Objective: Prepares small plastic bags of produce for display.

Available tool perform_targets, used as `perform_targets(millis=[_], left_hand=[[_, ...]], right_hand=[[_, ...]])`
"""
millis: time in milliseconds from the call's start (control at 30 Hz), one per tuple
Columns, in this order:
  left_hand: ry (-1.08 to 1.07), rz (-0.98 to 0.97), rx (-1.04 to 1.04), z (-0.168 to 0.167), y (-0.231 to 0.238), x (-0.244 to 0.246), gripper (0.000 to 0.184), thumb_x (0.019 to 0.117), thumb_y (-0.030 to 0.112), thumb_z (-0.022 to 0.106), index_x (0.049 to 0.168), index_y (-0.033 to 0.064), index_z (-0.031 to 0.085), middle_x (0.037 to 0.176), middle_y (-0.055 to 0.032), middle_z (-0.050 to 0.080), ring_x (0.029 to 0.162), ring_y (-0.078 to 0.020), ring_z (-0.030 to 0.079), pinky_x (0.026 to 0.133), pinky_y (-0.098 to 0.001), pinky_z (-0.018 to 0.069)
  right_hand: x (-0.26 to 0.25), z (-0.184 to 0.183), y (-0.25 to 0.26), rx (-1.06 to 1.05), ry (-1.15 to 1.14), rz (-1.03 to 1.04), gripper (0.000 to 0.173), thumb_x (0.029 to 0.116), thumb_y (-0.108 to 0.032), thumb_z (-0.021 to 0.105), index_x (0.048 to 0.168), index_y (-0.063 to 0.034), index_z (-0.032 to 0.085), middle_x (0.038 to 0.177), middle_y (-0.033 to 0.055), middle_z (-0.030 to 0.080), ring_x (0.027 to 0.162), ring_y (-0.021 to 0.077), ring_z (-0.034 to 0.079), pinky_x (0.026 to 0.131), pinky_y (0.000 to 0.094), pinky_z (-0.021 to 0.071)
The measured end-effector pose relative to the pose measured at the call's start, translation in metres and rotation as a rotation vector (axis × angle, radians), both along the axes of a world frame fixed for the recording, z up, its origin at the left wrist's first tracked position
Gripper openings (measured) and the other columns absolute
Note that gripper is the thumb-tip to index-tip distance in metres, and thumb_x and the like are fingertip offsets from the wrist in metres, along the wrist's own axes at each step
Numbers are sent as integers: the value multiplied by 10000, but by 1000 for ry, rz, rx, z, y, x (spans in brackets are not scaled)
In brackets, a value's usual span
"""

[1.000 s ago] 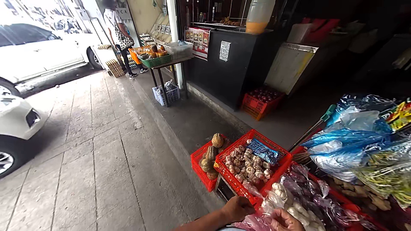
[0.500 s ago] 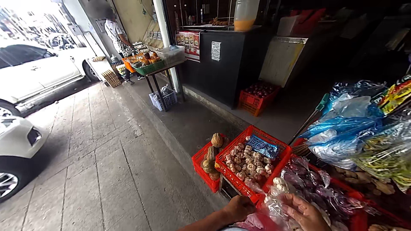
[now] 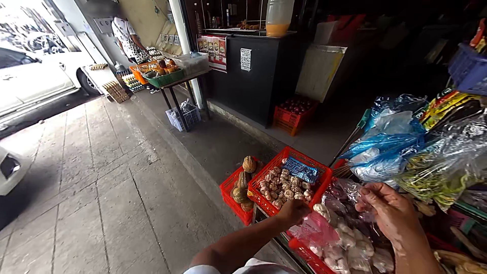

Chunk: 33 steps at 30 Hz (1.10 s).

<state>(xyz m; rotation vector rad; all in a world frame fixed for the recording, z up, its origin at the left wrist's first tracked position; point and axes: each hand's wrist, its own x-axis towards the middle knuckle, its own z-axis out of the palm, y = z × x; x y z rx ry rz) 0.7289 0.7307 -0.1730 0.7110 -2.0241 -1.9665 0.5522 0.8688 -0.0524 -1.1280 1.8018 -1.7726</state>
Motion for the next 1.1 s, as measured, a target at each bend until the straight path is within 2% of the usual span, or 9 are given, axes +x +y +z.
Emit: perform_targets(millis=[133,300,567,700,800,867,967,1033,1100], left_hand=[[28,126,-77,7,-20,-33,255,1059,167,542,1133,-52,650,876,-119,642,637,-133,581,633,-305,529],[14,297,-235,0,-44,-47,285,1061,186,530,1183,-25,678,1103,-184,710,1023,-260,683,962,-464,520],[9,397,-374,-43,-72,-37,340,1078,203,490,1294,-14,639,1264,-196,679,1187,-290,653,1064,-482,481],[-255,238,-45,-65,-48,-22,537,1111,356,414,1511,-3,410,1437,-296,528,1318,-416,545,1103,-560,427],[-43,249,320,-46,-28,-12,661,1086,525,365,1619,156,233,1621,-221,325,1401,-414,445,1030,-636,436],[112,163,422,-29,-25,-13,673,1059,556,385,1638,274,191,1673,-166,230,1426,-409,408,987,-670,443],[304,17,324,-10,-23,-14,660,1050,404,450,1616,130,249,1636,-178,293,1427,-295,414,1115,-541,401],[339,10,305,-9,-21,-13,593,1047,410,470,1484,11,438,1417,-173,538,1252,-207,558,1074,-439,457],[336,-7,338,-11,-20,-9,518,1041,412,499,1333,-12,551,1189,-114,658,1068,-160,642,968,-402,529]], right_hand=[[-12,10,-24,-63,-147,-67,23,1009,-92,542,1007,-115,546,813,-54,618,632,65,637,622,280,616],[-7,-7,-33,-112,-313,-99,73,1015,-58,534,975,-117,549,781,-47,619,619,66,636,625,271,615],[5,-41,-29,-15,-402,-80,75,1012,-29,533,975,-87,565,762,-14,611,606,85,625,610,281,609],[16,-55,-32,63,-359,-44,23,991,-42,558,1007,-43,574,786,13,633,611,100,645,603,296,614],[29,-69,-39,168,-324,9,63,984,-46,581,1027,0,590,821,55,629,635,138,645,614,337,615],[38,-77,-43,225,-369,100,59,991,-35,574,1029,4,594,821,70,622,637,155,636,617,361,613],[47,-82,-50,255,-478,277,112,987,-62,539,1065,-37,615,783,31,618,586,127,602,588,331,594],[47,-83,-54,253,-488,317,121,986,-77,565,1078,-51,639,793,29,632,581,117,596,563,305,580],[40,-84,-55,272,-385,285,109,971,-80,628,1060,-23,659,810,54,658,582,127,612,532,300,574]])
